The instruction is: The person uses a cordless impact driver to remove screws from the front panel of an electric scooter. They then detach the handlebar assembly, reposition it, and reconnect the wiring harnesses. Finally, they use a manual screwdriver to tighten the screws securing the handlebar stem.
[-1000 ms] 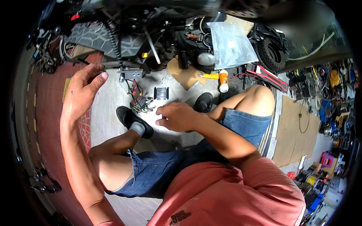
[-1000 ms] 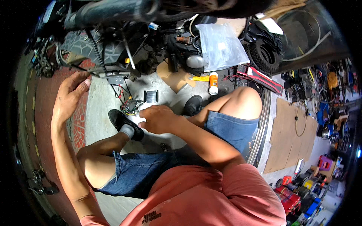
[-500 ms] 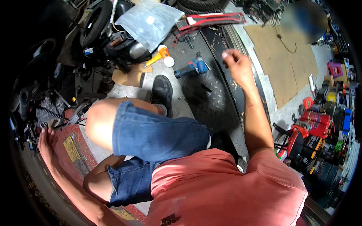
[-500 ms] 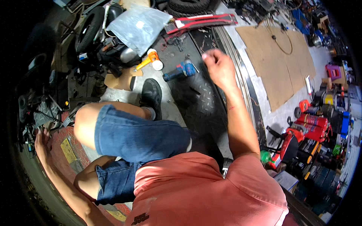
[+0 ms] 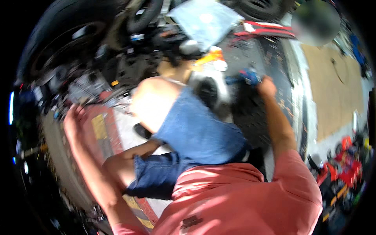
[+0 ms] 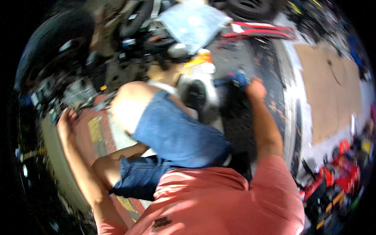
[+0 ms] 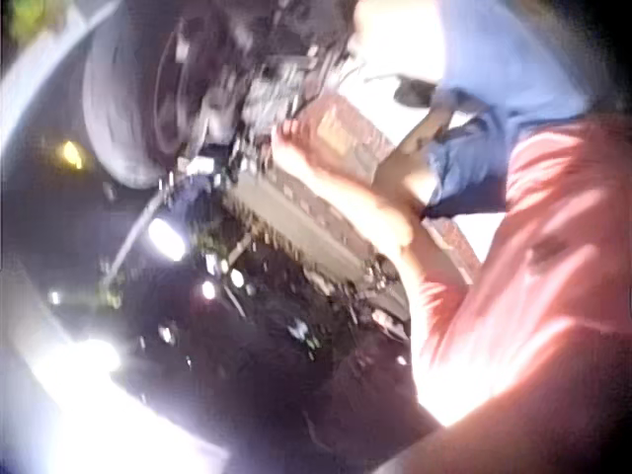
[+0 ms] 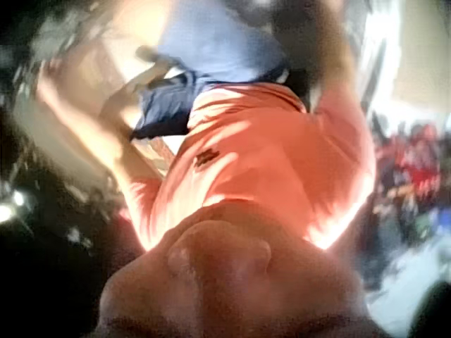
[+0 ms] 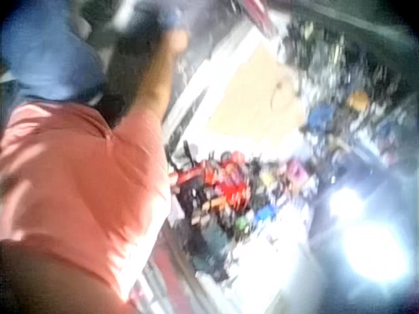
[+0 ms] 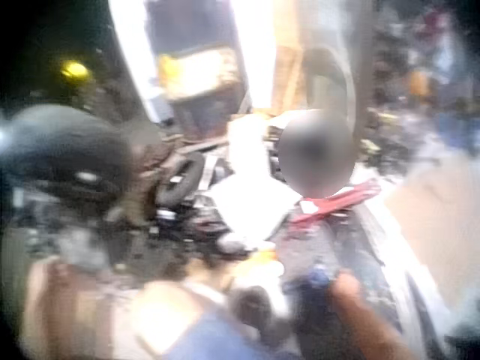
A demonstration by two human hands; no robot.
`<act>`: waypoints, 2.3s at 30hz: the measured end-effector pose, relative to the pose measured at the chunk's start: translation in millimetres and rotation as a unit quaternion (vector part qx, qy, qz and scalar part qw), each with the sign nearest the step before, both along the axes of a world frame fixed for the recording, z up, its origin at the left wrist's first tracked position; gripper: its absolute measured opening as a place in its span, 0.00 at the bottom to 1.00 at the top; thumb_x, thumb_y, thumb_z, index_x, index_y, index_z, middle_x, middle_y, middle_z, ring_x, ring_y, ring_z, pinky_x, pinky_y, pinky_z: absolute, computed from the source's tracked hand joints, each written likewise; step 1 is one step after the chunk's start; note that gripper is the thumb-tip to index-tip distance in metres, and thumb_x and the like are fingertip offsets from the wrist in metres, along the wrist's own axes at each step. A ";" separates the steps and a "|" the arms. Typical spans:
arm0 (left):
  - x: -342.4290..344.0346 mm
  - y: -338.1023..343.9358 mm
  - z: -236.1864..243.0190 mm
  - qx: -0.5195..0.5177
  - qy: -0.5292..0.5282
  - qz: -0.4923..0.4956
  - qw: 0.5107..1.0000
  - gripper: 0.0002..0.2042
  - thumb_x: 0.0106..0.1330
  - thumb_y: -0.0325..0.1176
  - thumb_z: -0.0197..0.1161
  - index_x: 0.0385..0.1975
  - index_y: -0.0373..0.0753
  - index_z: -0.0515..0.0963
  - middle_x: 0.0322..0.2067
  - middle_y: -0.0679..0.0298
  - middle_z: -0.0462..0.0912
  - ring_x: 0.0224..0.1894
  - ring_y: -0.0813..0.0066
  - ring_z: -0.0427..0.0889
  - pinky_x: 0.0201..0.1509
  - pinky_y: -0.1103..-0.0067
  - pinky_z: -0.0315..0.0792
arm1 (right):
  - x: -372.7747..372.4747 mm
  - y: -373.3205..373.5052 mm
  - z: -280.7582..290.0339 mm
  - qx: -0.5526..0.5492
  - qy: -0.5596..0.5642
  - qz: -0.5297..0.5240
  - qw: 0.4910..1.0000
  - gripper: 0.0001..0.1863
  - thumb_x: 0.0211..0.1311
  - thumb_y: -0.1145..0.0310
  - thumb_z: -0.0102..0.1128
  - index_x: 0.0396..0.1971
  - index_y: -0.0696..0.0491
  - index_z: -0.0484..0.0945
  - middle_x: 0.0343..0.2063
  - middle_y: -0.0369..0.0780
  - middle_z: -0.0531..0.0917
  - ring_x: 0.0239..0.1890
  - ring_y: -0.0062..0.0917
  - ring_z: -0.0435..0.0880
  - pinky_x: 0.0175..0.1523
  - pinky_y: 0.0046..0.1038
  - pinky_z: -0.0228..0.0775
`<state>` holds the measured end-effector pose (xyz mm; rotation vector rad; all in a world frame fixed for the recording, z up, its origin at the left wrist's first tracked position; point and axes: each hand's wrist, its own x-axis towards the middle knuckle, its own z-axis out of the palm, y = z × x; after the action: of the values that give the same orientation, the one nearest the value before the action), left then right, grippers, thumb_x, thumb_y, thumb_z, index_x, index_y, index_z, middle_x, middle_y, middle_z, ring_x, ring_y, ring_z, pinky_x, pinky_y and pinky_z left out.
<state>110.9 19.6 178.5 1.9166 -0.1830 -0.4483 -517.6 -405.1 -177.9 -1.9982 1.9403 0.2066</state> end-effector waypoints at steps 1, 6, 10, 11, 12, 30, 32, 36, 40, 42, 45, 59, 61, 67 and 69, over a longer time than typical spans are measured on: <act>-34.0 -30.5 9.1 0.018 -0.075 0.005 0.997 0.13 0.75 0.40 0.60 0.48 0.38 0.82 0.38 0.65 0.87 0.37 0.77 0.86 0.41 0.74 0.82 | -8.6 -11.2 -12.4 0.011 -0.012 -0.013 1.000 0.16 0.66 0.65 0.54 0.52 0.50 0.77 0.53 0.50 0.83 0.55 0.45 0.85 0.55 0.46 0.78; -70.6 -25.9 0.3 -0.043 -0.267 -0.018 0.963 0.08 0.76 0.33 0.62 0.41 0.34 0.83 0.31 0.66 0.86 0.29 0.83 0.82 0.31 0.85 0.75 | -1.2 -2.5 -15.7 -0.059 -0.042 0.033 0.997 0.14 0.65 0.62 0.61 0.46 0.53 0.76 0.49 0.51 0.83 0.49 0.49 0.85 0.52 0.48 0.78; -115.3 -64.1 4.4 -0.061 -0.278 -0.094 0.954 0.08 0.74 0.31 0.63 0.37 0.33 0.83 0.30 0.66 0.86 0.31 0.84 0.81 0.37 0.85 0.75 | -51.8 -26.3 -37.7 -0.106 -0.342 -0.086 0.930 0.10 0.65 0.68 0.66 0.37 0.54 0.73 0.34 0.41 0.82 0.33 0.32 0.84 0.37 0.38 0.80; -121.2 -70.7 2.5 -0.063 -0.300 -0.126 0.943 0.08 0.74 0.31 0.64 0.37 0.31 0.83 0.30 0.66 0.85 0.30 0.83 0.80 0.36 0.84 0.74 | -51.2 -29.1 -32.2 -0.119 -0.465 -0.118 0.869 0.10 0.64 0.70 0.67 0.35 0.54 0.72 0.30 0.37 0.80 0.29 0.27 0.82 0.33 0.35 0.80; -128.6 -77.6 2.9 -0.043 -0.289 -0.139 0.946 0.08 0.74 0.31 0.64 0.37 0.31 0.83 0.29 0.67 0.85 0.30 0.83 0.80 0.36 0.84 0.74 | -54.5 -33.9 -24.4 -0.143 -0.538 -0.091 0.825 0.11 0.64 0.75 0.68 0.33 0.52 0.71 0.25 0.31 0.73 0.25 0.15 0.72 0.27 0.25 0.75; -140.7 -107.7 -17.0 0.264 -0.547 -0.266 0.749 0.27 0.62 0.34 0.69 0.64 0.43 0.75 0.61 0.48 0.73 0.62 0.45 0.74 0.63 0.60 0.72 | 231.0 84.4 384.5 0.036 -0.751 0.127 0.647 0.20 0.72 0.57 0.58 0.46 0.60 0.84 0.36 0.45 0.89 0.33 0.27 0.91 0.35 0.23 0.79; -146.8 -105.3 -13.1 0.276 -0.557 -0.246 0.744 0.28 0.66 0.43 0.70 0.64 0.41 0.75 0.63 0.45 0.71 0.64 0.42 0.72 0.67 0.59 0.69 | 288.7 107.8 341.7 0.053 -0.716 0.170 0.675 0.21 0.74 0.57 0.55 0.48 0.61 0.84 0.37 0.44 0.88 0.35 0.27 0.91 0.35 0.23 0.79; -157.6 -115.3 -20.1 0.244 -0.561 -0.249 0.751 0.25 0.68 0.42 0.68 0.61 0.35 0.76 0.65 0.44 0.70 0.66 0.42 0.70 0.67 0.59 0.70 | 385.5 156.9 244.7 0.230 -0.735 0.071 0.634 0.20 0.74 0.61 0.51 0.49 0.61 0.84 0.38 0.44 0.89 0.35 0.28 0.91 0.35 0.26 0.79; -153.9 -113.7 -18.8 0.243 -0.549 -0.257 0.757 0.28 0.65 0.36 0.70 0.63 0.33 0.73 0.65 0.44 0.72 0.67 0.44 0.71 0.69 0.61 0.68 | 432.1 191.6 217.1 0.296 -0.783 -0.073 0.543 0.19 0.69 0.63 0.55 0.50 0.59 0.85 0.36 0.44 0.89 0.36 0.24 0.88 0.40 0.27 0.79; -151.1 -113.3 -13.1 0.245 -0.547 -0.253 0.759 0.30 0.62 0.34 0.72 0.65 0.32 0.72 0.64 0.45 0.73 0.66 0.45 0.71 0.69 0.62 0.68 | 449.2 201.1 214.8 0.308 -0.811 -0.104 0.486 0.18 0.71 0.65 0.54 0.51 0.60 0.85 0.37 0.43 0.89 0.36 0.24 0.88 0.42 0.26 0.78; -149.5 -116.3 -7.8 0.244 -0.533 -0.241 0.774 0.34 0.59 0.32 0.74 0.66 0.32 0.70 0.64 0.46 0.74 0.67 0.46 0.71 0.70 0.62 0.67 | 458.1 205.6 212.2 0.323 -0.810 -0.098 0.479 0.24 0.71 0.61 0.50 0.58 0.61 0.79 0.43 0.42 0.89 0.38 0.21 0.86 0.40 0.22 0.73; -146.6 -125.2 -10.0 0.245 -0.523 -0.242 0.779 0.36 0.55 0.35 0.77 0.65 0.32 0.70 0.65 0.47 0.72 0.67 0.47 0.71 0.69 0.62 0.68 | 474.2 233.1 217.9 0.391 -0.843 -0.167 0.329 0.25 0.75 0.62 0.54 0.65 0.61 0.73 0.54 0.44 0.86 0.37 0.20 0.78 0.46 0.23 0.72; -147.5 -127.2 -11.1 0.250 -0.539 -0.234 0.769 0.35 0.56 0.37 0.77 0.64 0.32 0.72 0.64 0.47 0.73 0.66 0.47 0.72 0.68 0.62 0.69 | 473.3 235.2 219.4 0.395 -0.843 -0.181 0.316 0.22 0.77 0.65 0.52 0.64 0.62 0.74 0.55 0.47 0.85 0.58 0.27 0.82 0.66 0.26 0.71; -150.2 -136.8 -17.7 0.239 -0.581 -0.210 0.749 0.32 0.58 0.41 0.77 0.59 0.30 0.76 0.61 0.46 0.76 0.63 0.47 0.75 0.65 0.61 0.72 | 477.7 233.9 218.1 0.392 -0.855 -0.162 0.297 0.23 0.77 0.65 0.53 0.64 0.62 0.74 0.56 0.46 0.85 0.55 0.25 0.83 0.60 0.23 0.74; -151.0 -138.6 -16.9 0.245 -0.590 -0.214 0.739 0.32 0.57 0.42 0.77 0.59 0.30 0.76 0.60 0.46 0.76 0.62 0.47 0.75 0.65 0.61 0.72 | 476.4 231.3 214.4 0.388 -0.849 -0.139 0.332 0.22 0.76 0.65 0.53 0.63 0.63 0.75 0.53 0.47 0.86 0.52 0.24 0.84 0.55 0.23 0.75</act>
<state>-40.1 -118.9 161.6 2.4179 -1.4842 0.5868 -41.2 -173.8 36.5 -0.2736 0.3076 -0.6835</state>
